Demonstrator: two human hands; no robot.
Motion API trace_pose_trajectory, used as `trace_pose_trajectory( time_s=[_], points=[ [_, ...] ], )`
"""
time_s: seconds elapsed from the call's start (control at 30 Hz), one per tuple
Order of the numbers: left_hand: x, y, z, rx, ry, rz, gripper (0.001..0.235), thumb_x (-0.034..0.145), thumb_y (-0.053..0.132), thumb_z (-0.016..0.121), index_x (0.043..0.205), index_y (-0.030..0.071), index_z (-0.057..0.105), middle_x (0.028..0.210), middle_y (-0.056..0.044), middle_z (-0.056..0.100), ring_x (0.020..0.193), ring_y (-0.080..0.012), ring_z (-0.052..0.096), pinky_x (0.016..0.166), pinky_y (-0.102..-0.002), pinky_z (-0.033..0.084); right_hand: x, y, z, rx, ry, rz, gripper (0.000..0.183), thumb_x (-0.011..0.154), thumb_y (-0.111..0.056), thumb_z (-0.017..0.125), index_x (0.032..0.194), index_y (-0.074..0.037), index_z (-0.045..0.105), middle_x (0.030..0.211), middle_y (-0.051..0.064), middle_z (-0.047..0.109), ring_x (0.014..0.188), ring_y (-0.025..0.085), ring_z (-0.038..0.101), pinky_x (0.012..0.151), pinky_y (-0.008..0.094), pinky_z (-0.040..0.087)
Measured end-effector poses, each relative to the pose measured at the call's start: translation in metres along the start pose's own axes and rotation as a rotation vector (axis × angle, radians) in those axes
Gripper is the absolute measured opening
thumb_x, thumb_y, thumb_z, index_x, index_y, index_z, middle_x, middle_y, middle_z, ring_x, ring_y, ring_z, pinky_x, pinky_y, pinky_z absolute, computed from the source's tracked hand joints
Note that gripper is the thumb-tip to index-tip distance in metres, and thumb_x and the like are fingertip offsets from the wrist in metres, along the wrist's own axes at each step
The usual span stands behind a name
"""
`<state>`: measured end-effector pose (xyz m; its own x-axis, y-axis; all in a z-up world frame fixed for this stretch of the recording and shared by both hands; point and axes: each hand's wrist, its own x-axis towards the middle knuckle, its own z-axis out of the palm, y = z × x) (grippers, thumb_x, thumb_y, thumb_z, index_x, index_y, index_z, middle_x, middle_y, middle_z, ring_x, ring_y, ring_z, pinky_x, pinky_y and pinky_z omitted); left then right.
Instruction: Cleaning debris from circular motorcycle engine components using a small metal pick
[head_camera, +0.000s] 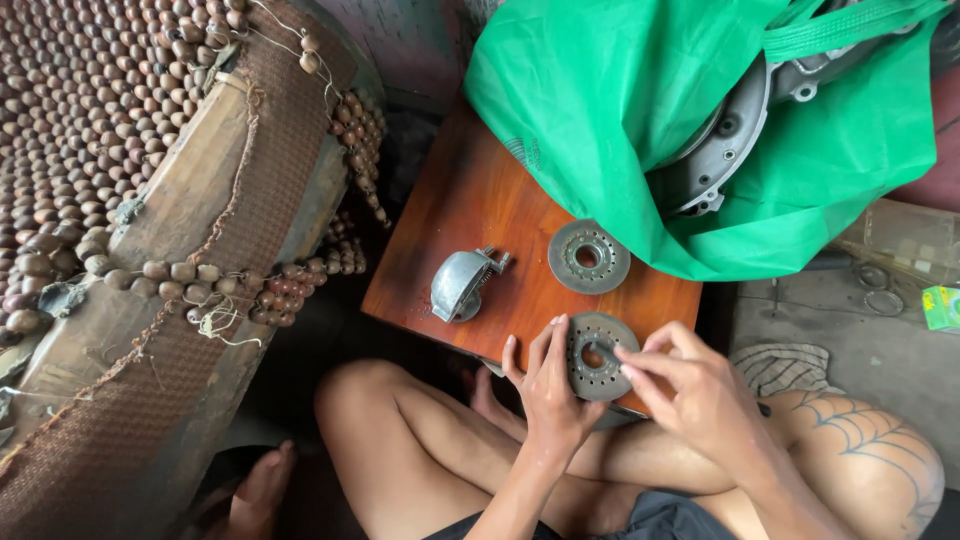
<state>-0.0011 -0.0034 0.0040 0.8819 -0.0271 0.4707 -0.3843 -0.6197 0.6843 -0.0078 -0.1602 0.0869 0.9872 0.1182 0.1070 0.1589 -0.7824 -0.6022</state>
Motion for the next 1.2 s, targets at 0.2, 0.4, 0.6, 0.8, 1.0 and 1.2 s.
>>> trace_pose_trajectory(
  time_s=[0.2, 0.4, 0.6, 0.8, 1.0, 1.2],
  points=[
    [-0.001, 0.0, 0.001, -0.007, 0.006, -0.004, 0.092, 0.06, 0.021, 0.083, 0.141, -0.006, 0.049, 0.133, -0.016, 0.068, 0.127, -0.0287, 0.062, 0.118, -0.058, 0.016, 0.0, 0.002, 0.0, 0.035, -0.012, -0.019, 0.018, 0.077, -0.01, 0.077, 0.094, -0.013, 0.083, 0.089, -0.004, 0.065, 0.053, 0.01, 0.06, 0.047, 0.026, 0.048],
    [0.0, 0.001, 0.0, 0.003, 0.001, -0.013, 0.093, 0.059, 0.022, 0.084, 0.141, -0.006, 0.05, 0.131, -0.016, 0.068, 0.127, -0.0279, 0.062, 0.118, -0.058, 0.016, 0.0, 0.004, 0.0, 0.067, -0.003, 0.004, 0.018, 0.077, -0.01, 0.077, 0.094, -0.013, 0.083, 0.089, -0.004, 0.065, 0.051, 0.01, 0.059, 0.048, 0.026, 0.049],
    [0.0, 0.001, 0.0, 0.004, 0.011, -0.004, 0.093, 0.059, 0.022, 0.086, 0.141, -0.006, 0.05, 0.131, -0.016, 0.068, 0.127, -0.0278, 0.062, 0.118, -0.058, 0.016, 0.001, 0.004, -0.001, 0.034, -0.023, 0.024, 0.019, 0.079, -0.012, 0.076, 0.096, -0.014, 0.084, 0.089, -0.004, 0.065, 0.049, 0.012, 0.057, 0.048, 0.027, 0.048],
    [0.001, 0.002, 0.0, 0.019, 0.004, -0.011, 0.092, 0.059, 0.021, 0.086, 0.14, -0.006, 0.051, 0.132, -0.016, 0.068, 0.127, -0.0277, 0.062, 0.118, -0.058, 0.017, 0.002, 0.007, 0.0, 0.003, 0.029, -0.002, 0.02, 0.079, -0.012, 0.077, 0.098, -0.014, 0.083, 0.091, -0.002, 0.064, 0.049, 0.012, 0.056, 0.046, 0.027, 0.046],
    [0.0, -0.003, 0.006, 0.02, -0.018, -0.015, 0.095, 0.057, 0.019, 0.086, 0.142, -0.004, 0.049, 0.134, -0.015, 0.067, 0.128, -0.0274, 0.06, 0.117, -0.058, 0.017, 0.003, 0.013, -0.001, 0.081, 0.018, 0.009, 0.021, 0.079, -0.009, 0.076, 0.098, -0.011, 0.083, 0.089, 0.0, 0.064, 0.054, 0.011, 0.056, 0.047, 0.025, 0.046],
    [0.001, -0.006, 0.014, -0.052, 0.182, 0.063, 0.085, 0.069, 0.028, 0.09, 0.138, -0.007, 0.056, 0.113, -0.014, 0.075, 0.117, -0.0274, 0.067, 0.114, -0.06, 0.017, 0.001, 0.026, 0.004, 0.063, 0.023, -0.03, 0.016, 0.082, -0.024, 0.077, 0.095, -0.025, 0.085, 0.089, -0.003, 0.065, 0.051, 0.016, 0.066, 0.049, 0.029, 0.055]
  ],
)
